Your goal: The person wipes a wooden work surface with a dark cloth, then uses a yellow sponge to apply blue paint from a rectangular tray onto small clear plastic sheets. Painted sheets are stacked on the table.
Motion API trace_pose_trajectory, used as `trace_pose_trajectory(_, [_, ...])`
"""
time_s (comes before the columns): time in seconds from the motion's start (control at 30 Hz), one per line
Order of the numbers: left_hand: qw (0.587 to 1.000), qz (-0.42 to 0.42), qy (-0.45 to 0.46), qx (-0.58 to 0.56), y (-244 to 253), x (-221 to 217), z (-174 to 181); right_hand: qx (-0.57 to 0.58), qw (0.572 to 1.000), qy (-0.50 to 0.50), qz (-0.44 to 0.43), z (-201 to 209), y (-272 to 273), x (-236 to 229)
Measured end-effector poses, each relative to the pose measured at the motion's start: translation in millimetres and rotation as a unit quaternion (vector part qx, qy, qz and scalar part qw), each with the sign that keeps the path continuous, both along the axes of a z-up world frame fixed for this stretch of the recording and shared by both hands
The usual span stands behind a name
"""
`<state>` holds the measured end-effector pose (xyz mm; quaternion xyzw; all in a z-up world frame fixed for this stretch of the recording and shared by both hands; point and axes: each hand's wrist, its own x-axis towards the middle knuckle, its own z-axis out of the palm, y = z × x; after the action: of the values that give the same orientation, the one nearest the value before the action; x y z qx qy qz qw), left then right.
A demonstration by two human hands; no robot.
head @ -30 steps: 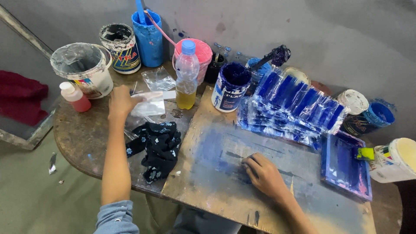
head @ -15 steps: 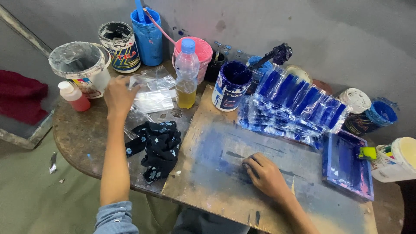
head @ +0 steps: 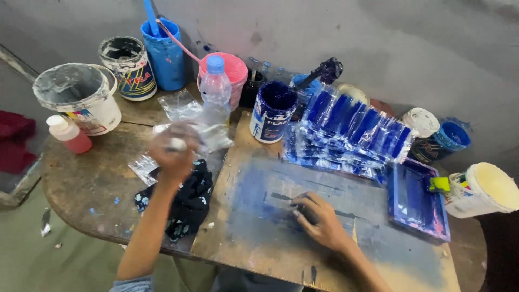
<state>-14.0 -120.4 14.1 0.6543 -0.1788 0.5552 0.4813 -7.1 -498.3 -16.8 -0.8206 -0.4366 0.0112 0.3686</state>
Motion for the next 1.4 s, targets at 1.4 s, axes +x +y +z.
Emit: trace_pose_trajectory(1.4, [0.899, -0.113, 0.406, 0.116, -98, 26, 18, 0.16, 0.832, -0.142, -0.512, -11, -77, 59])
